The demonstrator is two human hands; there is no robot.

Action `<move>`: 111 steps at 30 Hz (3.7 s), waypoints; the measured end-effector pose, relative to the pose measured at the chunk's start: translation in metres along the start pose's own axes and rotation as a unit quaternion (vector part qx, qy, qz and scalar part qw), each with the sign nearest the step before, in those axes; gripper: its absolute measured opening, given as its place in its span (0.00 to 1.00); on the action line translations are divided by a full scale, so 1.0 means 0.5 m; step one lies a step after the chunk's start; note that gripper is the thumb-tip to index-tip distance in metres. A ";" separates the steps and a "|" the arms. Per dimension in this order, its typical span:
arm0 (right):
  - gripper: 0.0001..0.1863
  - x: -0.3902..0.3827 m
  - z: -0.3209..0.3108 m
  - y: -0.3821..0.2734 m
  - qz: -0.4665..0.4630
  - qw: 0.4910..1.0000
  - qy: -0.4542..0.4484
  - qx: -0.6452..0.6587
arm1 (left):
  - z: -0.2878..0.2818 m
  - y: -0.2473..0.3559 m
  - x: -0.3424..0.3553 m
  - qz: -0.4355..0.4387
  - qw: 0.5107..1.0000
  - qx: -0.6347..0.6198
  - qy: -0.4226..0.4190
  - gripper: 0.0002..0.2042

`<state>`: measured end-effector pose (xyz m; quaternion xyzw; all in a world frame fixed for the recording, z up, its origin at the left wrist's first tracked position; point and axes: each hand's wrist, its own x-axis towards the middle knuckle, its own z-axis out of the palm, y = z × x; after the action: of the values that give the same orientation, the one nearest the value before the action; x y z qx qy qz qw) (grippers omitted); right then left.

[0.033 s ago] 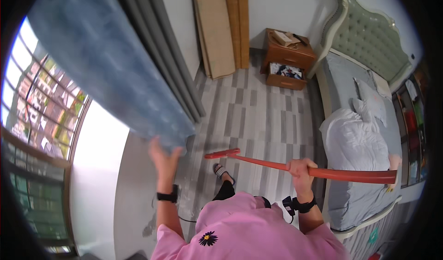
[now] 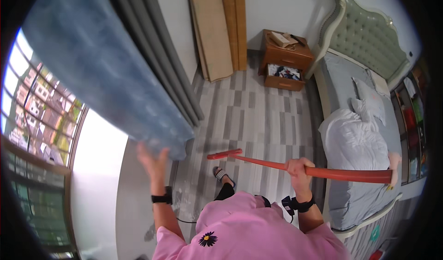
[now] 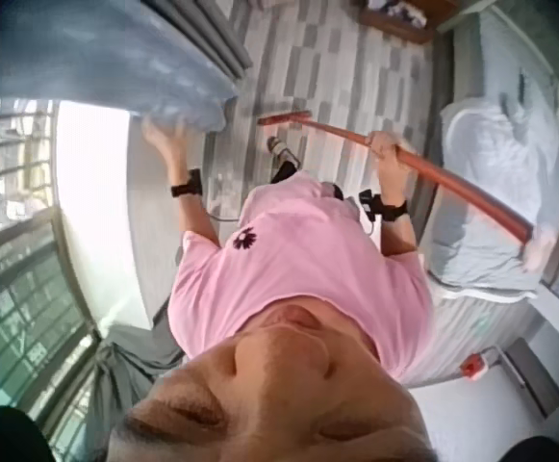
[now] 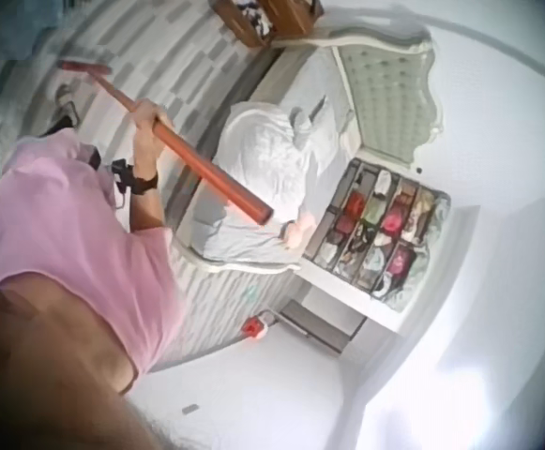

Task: The recorder uses a broom to sweep the floor in a bedroom, focusing on areas behind curtains and under furniture.

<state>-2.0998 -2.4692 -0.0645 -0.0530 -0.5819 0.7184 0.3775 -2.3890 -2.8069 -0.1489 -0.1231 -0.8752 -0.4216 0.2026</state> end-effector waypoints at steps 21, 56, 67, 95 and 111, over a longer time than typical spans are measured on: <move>0.10 0.551 -0.131 0.358 0.173 0.963 0.035 -0.205 | 0.502 -0.037 0.623 -0.126 0.989 -0.030 -0.065 0.40; 0.31 1.351 -0.388 1.107 0.578 0.789 0.167 -0.125 | 0.857 -0.157 1.096 -0.220 0.973 0.021 -0.070 0.26; 0.22 1.269 -0.248 1.141 0.659 0.731 0.032 -0.174 | 0.852 -0.319 1.089 -0.063 0.974 0.152 -0.153 0.24; 0.29 1.361 -0.173 1.392 0.625 0.780 -0.040 -0.014 | 0.885 -0.240 1.136 -0.272 0.952 0.095 -0.101 0.22; 0.32 1.179 -0.151 1.171 0.683 0.666 -0.286 -0.083 | 0.771 -0.265 0.972 -0.246 0.968 0.020 -0.040 0.19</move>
<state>-2.7605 -2.0751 -0.3872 -0.2585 -0.5191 0.7038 -0.4103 -2.9680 -2.5628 -0.2341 0.0837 -0.8942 -0.4357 0.0600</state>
